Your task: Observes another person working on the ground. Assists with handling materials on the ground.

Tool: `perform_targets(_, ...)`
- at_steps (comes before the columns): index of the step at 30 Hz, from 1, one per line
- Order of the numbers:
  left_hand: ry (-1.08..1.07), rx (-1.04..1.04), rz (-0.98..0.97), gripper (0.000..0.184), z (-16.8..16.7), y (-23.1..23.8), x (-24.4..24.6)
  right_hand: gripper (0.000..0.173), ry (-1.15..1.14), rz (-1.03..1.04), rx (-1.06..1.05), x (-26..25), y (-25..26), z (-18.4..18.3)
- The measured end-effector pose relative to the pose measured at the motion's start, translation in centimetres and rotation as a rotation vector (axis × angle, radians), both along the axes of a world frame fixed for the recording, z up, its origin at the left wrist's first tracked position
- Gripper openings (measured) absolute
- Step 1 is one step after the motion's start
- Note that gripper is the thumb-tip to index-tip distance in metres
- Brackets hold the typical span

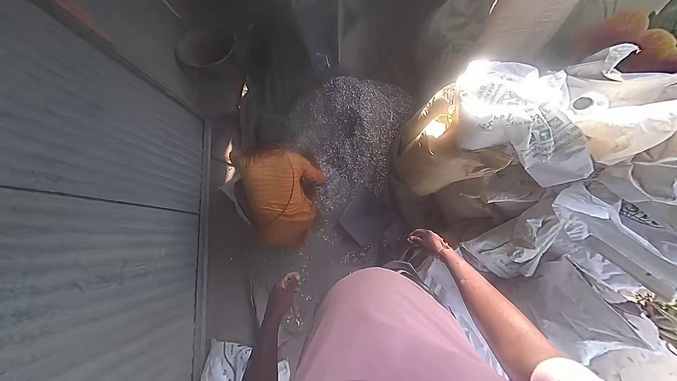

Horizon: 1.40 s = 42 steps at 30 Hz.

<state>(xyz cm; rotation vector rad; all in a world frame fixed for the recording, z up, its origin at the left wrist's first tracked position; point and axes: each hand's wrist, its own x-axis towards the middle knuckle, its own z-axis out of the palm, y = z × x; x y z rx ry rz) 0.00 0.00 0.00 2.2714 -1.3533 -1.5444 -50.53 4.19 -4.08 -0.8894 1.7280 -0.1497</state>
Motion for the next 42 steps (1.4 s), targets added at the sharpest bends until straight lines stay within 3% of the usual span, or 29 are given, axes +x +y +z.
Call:
perform_targets(4,-0.003,0.008,-0.003,0.031,0.8,0.2,-2.6,0.03,0.008,-0.051,0.101,-4.3,1.9,-4.2)
perform_targets(7,-0.012,0.133,-0.074,0.03,-0.5,2.4,-2.1,0.029,0.033,-0.187,0.187,-5.8,4.8,-5.3)
perform_targets(8,-0.013,0.184,-0.121,0.031,-2.2,3.4,-0.9,0.029,0.03,-0.238,0.212,-5.9,5.7,-5.5)
perform_targets(11,-0.048,0.281,-0.232,0.036,-11.7,7.4,6.1,0.03,0.028,-0.333,0.26,-5.2,7.6,-5.7)
perform_targets(13,-0.058,0.317,-0.247,0.038,-14.0,8.0,9.4,0.029,0.015,-0.382,0.264,-3.5,8.0,-5.2)
perform_targets(16,-0.07,0.276,-0.191,0.036,-12.9,5.8,11.2,0.029,0.008,-0.372,0.25,-0.3,7.0,-5.3)
perform_targets(19,-0.055,0.263,-0.118,0.036,-8.6,1.6,9.9,0.033,0.025,-0.263,0.187,2.6,4.3,-4.7)
perform_targets(24,-0.048,0.225,-0.218,0.033,-2.9,-5.3,7.8,0.03,0.05,-0.169,-0.038,5.5,-0.8,-2.6)
perform_targets(27,-0.034,0.19,-0.257,0.034,-3.2,-7.4,7.2,0.028,0.118,-0.157,-0.168,4.2,-2.2,-1.1)
perform_targets(31,-0.052,0.197,-0.293,0.033,-3.3,-8.0,5.7,0.027,0.191,-0.298,-0.231,1.2,-0.6,-0.6)
perform_targets(37,-0.067,0.237,-0.361,0.034,-2.3,-5.4,0.8,0.026,0.191,-0.441,-0.007,-2.4,6.9,-3.3)
perform_targets(42,-0.057,0.203,-0.391,0.034,-8.6,-1.5,0.6,0.03,0.058,-0.439,0.303,-2.3,11.7,-6.2)
